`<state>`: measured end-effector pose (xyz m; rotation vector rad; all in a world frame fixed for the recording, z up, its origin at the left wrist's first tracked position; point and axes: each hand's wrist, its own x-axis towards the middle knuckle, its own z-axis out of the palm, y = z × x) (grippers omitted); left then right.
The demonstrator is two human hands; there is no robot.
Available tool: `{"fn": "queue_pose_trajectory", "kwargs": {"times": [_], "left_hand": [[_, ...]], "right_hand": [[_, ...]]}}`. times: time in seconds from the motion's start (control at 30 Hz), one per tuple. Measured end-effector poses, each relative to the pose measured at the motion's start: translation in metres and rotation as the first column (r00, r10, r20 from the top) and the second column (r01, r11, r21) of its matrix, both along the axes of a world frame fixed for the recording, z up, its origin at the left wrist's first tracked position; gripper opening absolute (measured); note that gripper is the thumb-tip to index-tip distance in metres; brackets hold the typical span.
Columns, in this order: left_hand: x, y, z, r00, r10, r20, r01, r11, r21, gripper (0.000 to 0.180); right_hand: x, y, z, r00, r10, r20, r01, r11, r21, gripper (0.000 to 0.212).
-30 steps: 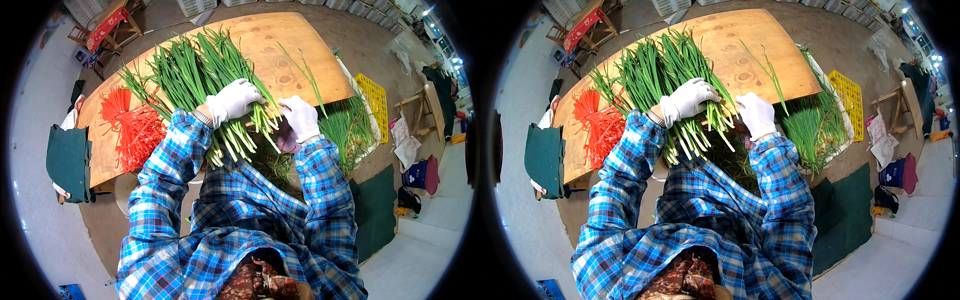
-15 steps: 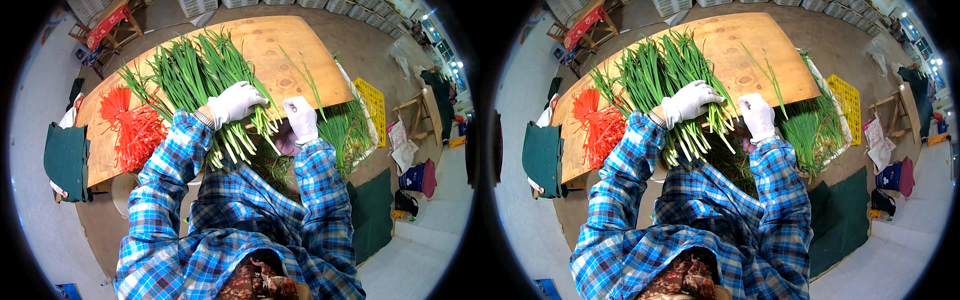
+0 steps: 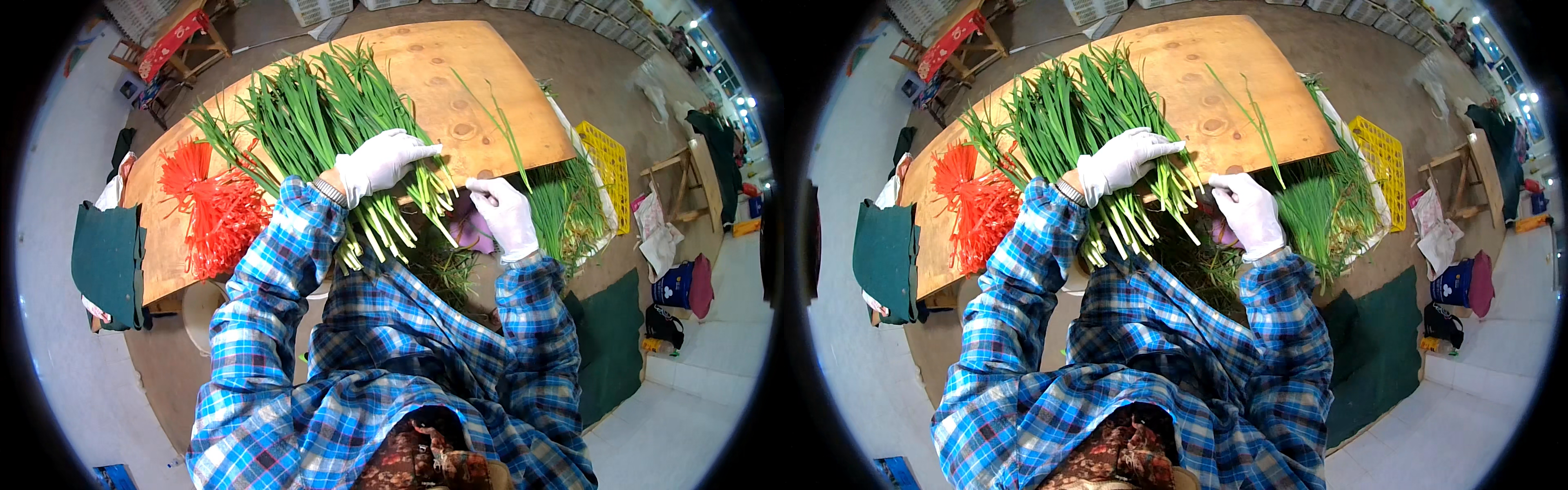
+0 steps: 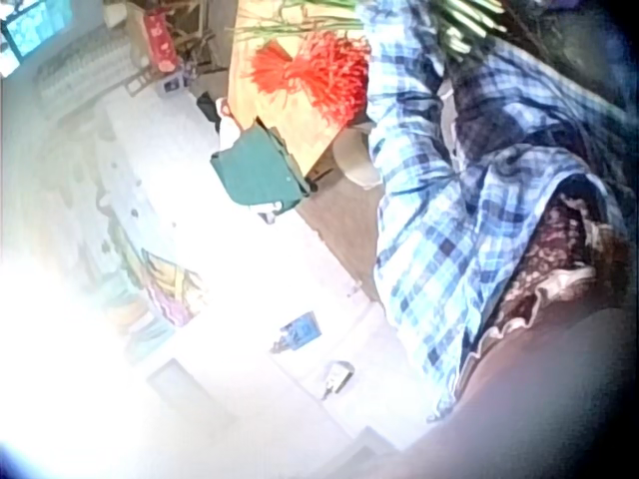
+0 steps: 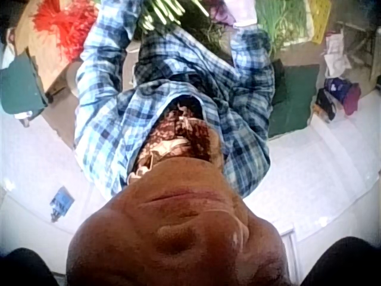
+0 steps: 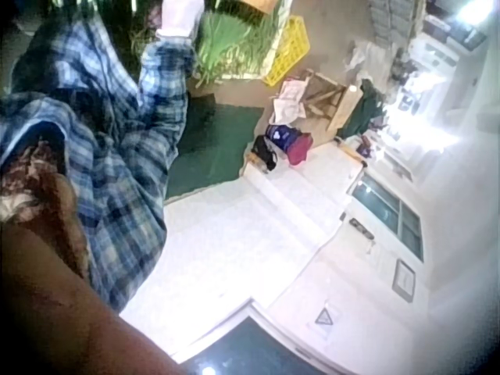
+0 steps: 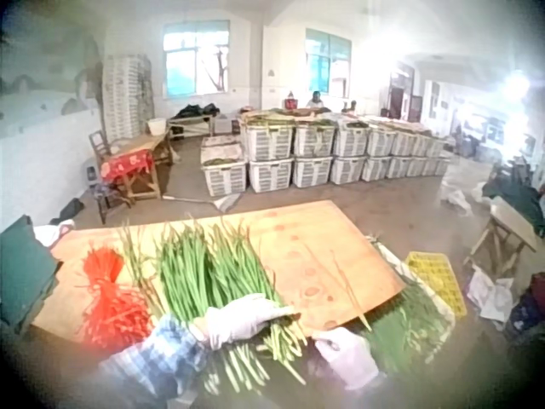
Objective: The person sorts a bunch of chives by hand on a wooden table, removing yellowed or damaged leaves, then bundles the bunch with a red plastic tie and places it into a crate with other bundles.
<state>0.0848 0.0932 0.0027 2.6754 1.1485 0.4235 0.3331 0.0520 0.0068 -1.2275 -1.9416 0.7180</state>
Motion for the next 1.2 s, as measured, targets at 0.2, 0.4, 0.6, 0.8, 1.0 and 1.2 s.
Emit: {"fn": "queue_pose_trajectory", "kwargs": {"times": [0.2, 0.4, 0.6, 0.8, 1.0, 1.2], "left_hand": [[0.000, 0.000, -0.002, 0.989, -0.025, 0.146, 0.014, 0.997, 0.080, 0.035], [-0.003, -0.005, 0.002, 0.980, -0.003, 0.200, -0.011, 0.997, 0.070, 0.029], [-0.009, -0.009, 0.003, 0.978, 0.018, 0.210, -0.036, 0.996, 0.082, 0.027], [-0.010, -0.008, 0.002, 0.973, 0.018, 0.230, -0.032, 0.998, 0.060, 0.024], [-0.008, -0.006, 0.001, 0.970, 0.031, 0.241, -0.048, 0.997, 0.065, 0.023], [-0.011, -0.007, 0.001, 0.957, 0.010, 0.291, -0.040, 0.994, 0.099, 0.026]], "right_hand": [[-0.028, 0.011, 0.000, 0.994, 0.051, -0.100, -0.063, 0.991, -0.118, 0.014], [-0.041, 0.030, 0.011, 0.997, 0.062, 0.036, -0.049, 0.958, -0.282, 0.021], [-0.038, 0.029, 0.008, 0.988, 0.119, 0.097, -0.089, 0.959, -0.268, 0.023], [-0.032, 0.035, 0.007, 0.995, -0.068, 0.072, 0.087, 0.948, -0.308, 0.020], [-0.029, 0.032, 0.009, 0.996, 0.020, 0.085, 0.001, 0.972, -0.236, 0.021], [-0.037, 0.017, 0.023, 0.988, 0.145, 0.056, -0.127, 0.960, -0.250, 0.018]]}}
